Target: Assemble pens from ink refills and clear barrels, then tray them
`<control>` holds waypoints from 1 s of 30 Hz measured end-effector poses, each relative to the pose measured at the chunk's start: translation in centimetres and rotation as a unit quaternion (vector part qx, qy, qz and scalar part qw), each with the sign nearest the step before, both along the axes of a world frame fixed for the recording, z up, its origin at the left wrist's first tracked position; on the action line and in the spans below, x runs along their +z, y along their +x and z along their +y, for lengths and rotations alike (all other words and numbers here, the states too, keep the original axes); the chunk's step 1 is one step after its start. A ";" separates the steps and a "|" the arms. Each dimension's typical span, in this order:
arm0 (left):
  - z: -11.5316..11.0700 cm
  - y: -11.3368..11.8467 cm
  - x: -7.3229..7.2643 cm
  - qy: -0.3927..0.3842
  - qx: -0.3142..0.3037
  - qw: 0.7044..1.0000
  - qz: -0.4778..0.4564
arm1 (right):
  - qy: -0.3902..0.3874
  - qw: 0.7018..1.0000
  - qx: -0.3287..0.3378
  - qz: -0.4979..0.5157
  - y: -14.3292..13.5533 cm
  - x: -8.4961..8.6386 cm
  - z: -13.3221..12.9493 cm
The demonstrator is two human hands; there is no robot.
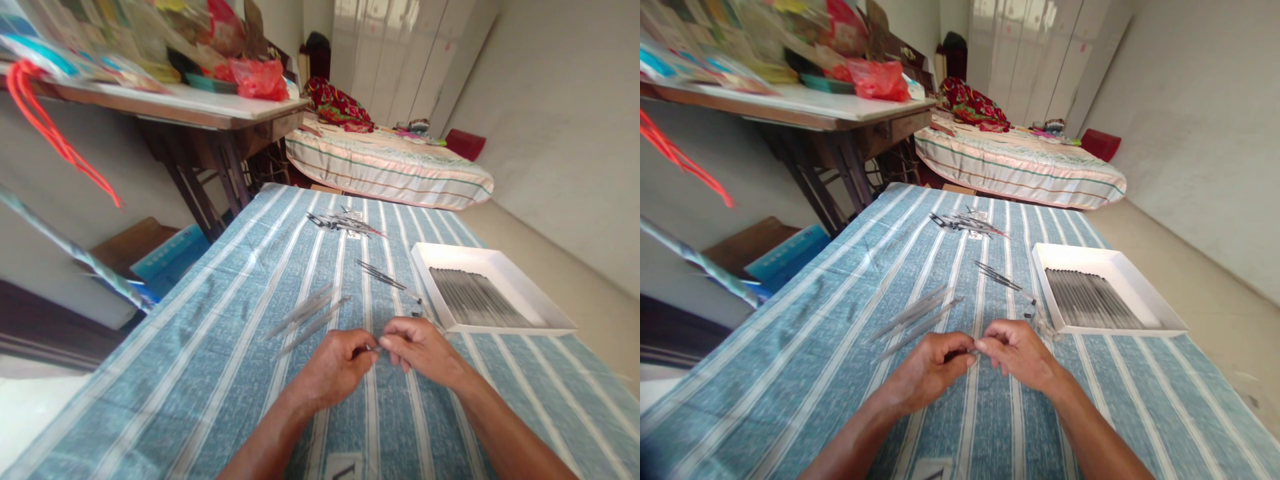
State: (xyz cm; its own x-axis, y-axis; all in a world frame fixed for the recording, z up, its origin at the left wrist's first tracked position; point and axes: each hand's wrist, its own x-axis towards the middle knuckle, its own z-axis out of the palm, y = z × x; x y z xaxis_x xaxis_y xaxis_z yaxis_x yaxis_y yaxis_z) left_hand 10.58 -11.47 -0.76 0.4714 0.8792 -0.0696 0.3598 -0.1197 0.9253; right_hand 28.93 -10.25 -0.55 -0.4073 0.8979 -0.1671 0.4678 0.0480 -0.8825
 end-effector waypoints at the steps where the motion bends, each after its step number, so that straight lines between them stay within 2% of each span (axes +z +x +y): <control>1: 0.0 0.0 0.0 0.001 0.000 1.000 0.002 | 0.001 1.000 -0.003 0.004 0.0 0.0 0.0; 12: 0.1 0.0 -0.2 0.018 -0.013 0.999 0.030 | -0.011 1.000 0.004 0.011 0.1 -0.4 -0.4; 24: 0.2 -0.2 -0.2 0.124 -0.033 0.989 0.070 | -0.055 0.997 -0.037 0.036 -0.5 -1.7 -0.3; 30: 0.5 -0.6 -0.1 0.120 -0.029 0.986 0.115 | -0.051 0.997 -0.046 0.042 -0.5 -1.6 -0.2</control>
State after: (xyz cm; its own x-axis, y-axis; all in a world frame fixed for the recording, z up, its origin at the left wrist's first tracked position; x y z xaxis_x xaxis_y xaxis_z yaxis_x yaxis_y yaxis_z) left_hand 9.96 -10.93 -0.87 0.5179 0.8551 0.0254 0.5429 -0.3515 0.7627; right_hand 28.45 -10.50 -2.19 -0.3405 0.9122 -0.2281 0.3906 -0.0834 -0.9168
